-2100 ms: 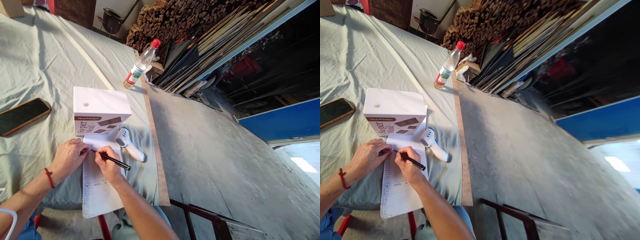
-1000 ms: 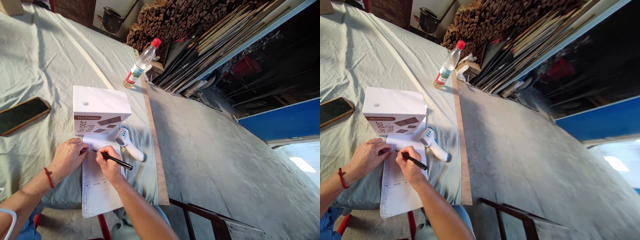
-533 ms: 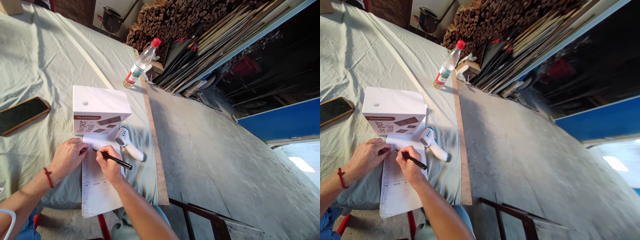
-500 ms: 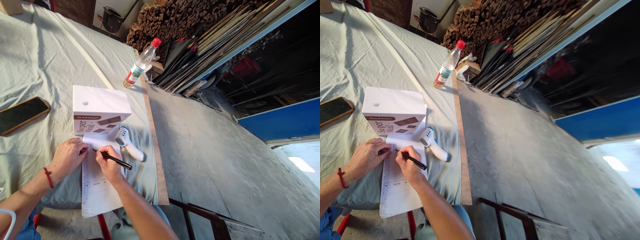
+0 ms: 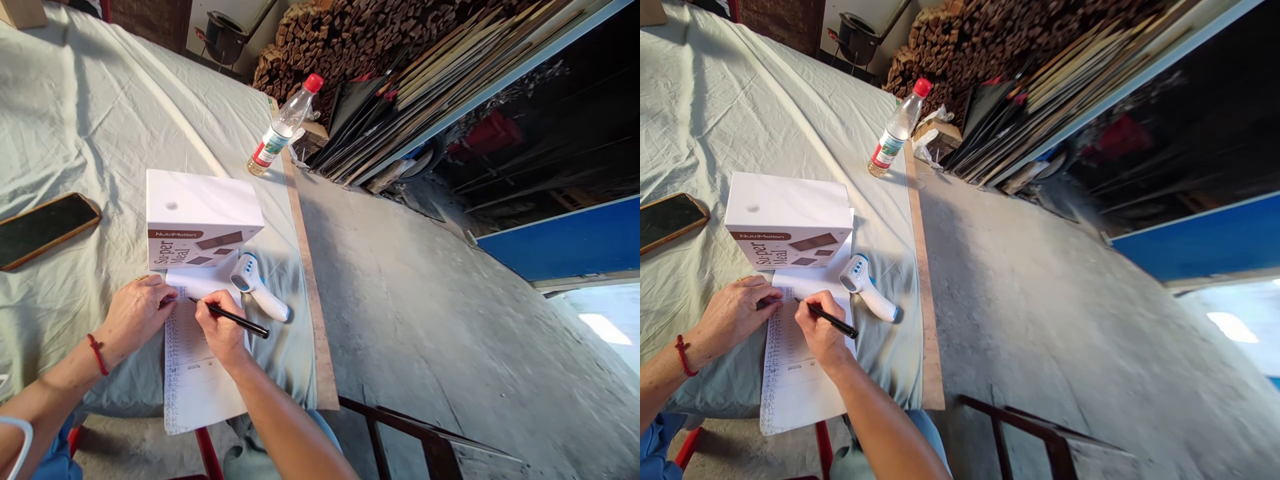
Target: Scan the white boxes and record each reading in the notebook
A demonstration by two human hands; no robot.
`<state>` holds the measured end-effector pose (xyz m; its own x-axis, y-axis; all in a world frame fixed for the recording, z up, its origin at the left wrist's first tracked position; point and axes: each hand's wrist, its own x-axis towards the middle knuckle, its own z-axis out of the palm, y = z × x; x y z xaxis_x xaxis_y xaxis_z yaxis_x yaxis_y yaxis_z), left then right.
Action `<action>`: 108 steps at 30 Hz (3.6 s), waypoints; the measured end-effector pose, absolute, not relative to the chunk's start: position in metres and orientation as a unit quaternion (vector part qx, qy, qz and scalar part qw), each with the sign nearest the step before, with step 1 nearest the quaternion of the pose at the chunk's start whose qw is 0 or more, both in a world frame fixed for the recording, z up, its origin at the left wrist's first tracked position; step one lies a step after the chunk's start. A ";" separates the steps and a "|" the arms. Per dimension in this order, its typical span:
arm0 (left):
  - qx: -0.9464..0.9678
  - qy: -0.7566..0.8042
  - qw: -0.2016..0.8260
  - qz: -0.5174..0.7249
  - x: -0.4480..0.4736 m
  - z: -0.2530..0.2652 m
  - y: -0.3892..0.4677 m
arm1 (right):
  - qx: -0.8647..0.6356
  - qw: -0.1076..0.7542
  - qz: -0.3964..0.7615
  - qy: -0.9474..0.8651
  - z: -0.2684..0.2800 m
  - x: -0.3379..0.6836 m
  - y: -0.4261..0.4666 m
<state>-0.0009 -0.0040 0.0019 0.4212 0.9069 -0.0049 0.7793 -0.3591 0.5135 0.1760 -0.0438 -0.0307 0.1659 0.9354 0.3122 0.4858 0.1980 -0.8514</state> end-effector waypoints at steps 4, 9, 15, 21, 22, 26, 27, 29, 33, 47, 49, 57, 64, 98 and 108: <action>0.812 0.527 0.223 0.111 0.001 0.005 -0.004 | -0.581 0.486 0.238 -0.608 -0.033 0.175 -0.043; 0.806 0.538 0.226 0.097 0.003 0.010 -0.004 | -0.584 0.500 0.222 -0.599 -0.022 0.178 -0.045; 0.810 0.517 0.250 0.116 -0.002 0.012 -0.002 | -0.521 0.310 0.159 -0.779 0.035 0.203 -0.062; 0.780 0.542 0.238 0.203 -0.026 0.015 0.009 | -0.546 0.045 0.066 -0.834 0.033 0.203 -0.072; 0.774 0.553 0.232 0.204 -0.030 0.017 0.012 | -0.539 0.026 0.070 -0.839 0.029 0.200 -0.072; 0.718 0.629 0.222 0.202 -0.042 0.022 0.022 | -0.524 -0.010 0.092 -0.847 0.026 0.189 -0.069; 0.702 0.636 0.232 0.224 -0.043 0.022 0.024 | -0.525 -0.014 0.100 -0.845 0.027 0.190 -0.068; 0.681 0.617 0.280 0.278 -0.042 0.018 0.028 | -0.534 -0.005 0.119 -0.837 0.032 0.198 -0.063; 0.667 0.544 0.384 0.334 -0.034 0.011 0.037 | -0.599 0.088 0.102 -0.789 0.039 0.240 -0.049; 0.619 0.439 0.500 0.417 -0.018 0.023 0.045 | -0.690 0.281 0.301 -0.595 0.027 0.288 -0.020; 0.608 0.446 0.498 0.427 -0.015 0.023 0.044 | -0.616 0.367 0.410 -0.564 0.039 0.279 -0.024; 0.660 0.479 0.432 0.386 -0.022 0.017 0.051 | -0.473 0.457 0.594 -0.463 0.044 0.207 -0.023; 0.684 0.469 0.410 0.380 -0.022 0.017 0.049 | -0.464 0.467 0.614 -0.435 0.030 0.198 -0.018; 0.650 0.427 0.454 0.436 -0.021 0.007 0.054 | -0.382 0.489 0.715 -0.323 0.064 0.200 -0.040; 0.675 0.462 0.398 0.416 -0.021 0.013 0.051 | -0.402 0.488 0.700 -0.333 0.065 0.206 -0.042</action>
